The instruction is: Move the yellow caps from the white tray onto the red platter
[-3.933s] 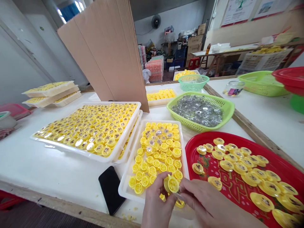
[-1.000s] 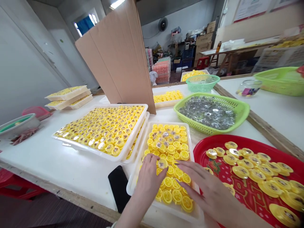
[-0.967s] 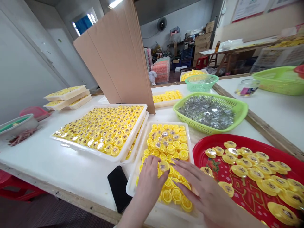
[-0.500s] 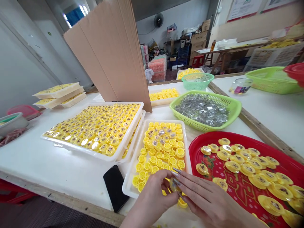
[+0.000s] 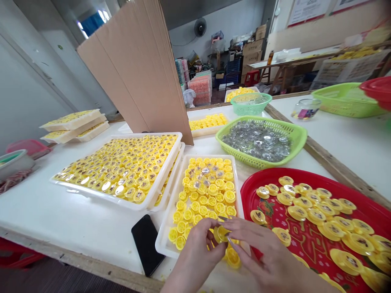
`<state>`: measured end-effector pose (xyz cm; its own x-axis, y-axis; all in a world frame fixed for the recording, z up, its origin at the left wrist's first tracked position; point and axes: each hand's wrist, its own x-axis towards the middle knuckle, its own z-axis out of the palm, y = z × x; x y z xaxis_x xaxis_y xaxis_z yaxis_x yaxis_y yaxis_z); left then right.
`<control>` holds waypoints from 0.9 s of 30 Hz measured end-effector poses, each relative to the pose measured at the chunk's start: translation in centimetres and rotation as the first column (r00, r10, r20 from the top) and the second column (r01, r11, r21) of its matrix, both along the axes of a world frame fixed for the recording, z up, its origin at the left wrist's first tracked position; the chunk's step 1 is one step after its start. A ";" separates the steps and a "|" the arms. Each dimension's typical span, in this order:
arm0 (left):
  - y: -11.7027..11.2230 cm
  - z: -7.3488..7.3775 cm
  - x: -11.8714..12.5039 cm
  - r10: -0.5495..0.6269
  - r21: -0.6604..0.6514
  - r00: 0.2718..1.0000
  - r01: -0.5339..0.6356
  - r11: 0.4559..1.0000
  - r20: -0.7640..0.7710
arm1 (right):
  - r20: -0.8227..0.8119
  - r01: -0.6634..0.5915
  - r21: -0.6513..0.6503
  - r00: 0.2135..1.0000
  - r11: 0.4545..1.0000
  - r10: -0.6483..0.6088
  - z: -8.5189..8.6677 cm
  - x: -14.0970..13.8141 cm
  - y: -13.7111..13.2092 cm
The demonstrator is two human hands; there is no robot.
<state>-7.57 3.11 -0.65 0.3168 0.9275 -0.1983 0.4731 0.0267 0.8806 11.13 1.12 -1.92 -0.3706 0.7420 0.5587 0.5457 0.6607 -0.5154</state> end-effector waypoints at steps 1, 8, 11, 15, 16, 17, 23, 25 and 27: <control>-0.1 -0.2 -0.4 0.016 0.001 1.000 -0.016 1.000 -0.017 | -0.019 0.023 -0.054 1.000 0.998 -0.024 -0.4 0.6 0.3; -0.6 -2.4 -4.7 0.166 -0.040 0.985 -0.164 0.986 0.039 | 0.185 0.221 -0.057 0.961 0.974 -0.208 -1.4 3.5 2.1; -0.6 -2.8 -6.0 0.237 -0.109 0.954 -0.220 0.969 0.181 | 0.339 0.125 -0.002 0.934 0.992 -0.117 -1.2 2.3 2.4; -0.7 -2.3 -6.5 0.276 -0.166 0.904 -0.232 0.958 0.327 | 0.470 -0.032 -0.004 0.882 0.999 0.030 -1.3 -0.4 2.9; -0.7 -2.2 -6.6 0.278 -0.171 0.897 -0.232 0.958 0.343 | 0.493 -0.088 -0.018 0.866 0.996 0.085 -1.5 -1.0 3.2; -0.7 -2.2 -6.6 0.282 -0.176 0.891 -0.232 0.957 0.355 | 0.510 -0.136 -0.031 0.850 0.990 0.133 -1.7 -1.5 3.4; -0.7 -3.1 -6.9 0.274 -0.215 0.877 -0.201 0.956 0.395 | 0.535 -0.251 -0.019 0.815 0.968 0.222 -4.0 -2.6 5.2; -0.7 -3.3 -6.8 0.273 -0.225 0.868 -0.194 0.955 0.414 | 0.526 -0.273 0.003 0.819 0.962 0.230 -4.6 -2.6 5.5; -0.8 -3.3 -6.7 0.274 -0.230 0.860 -0.189 0.955 0.431 | 0.511 -0.290 0.022 0.826 0.957 0.239 -4.8 -2.6 5.7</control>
<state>-14.31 2.31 -3.97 0.1916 0.9492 -0.2496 -0.0166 0.2574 0.9661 8.58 6.81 -6.73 -0.7913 0.5287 0.3073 0.5084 0.8480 -0.1498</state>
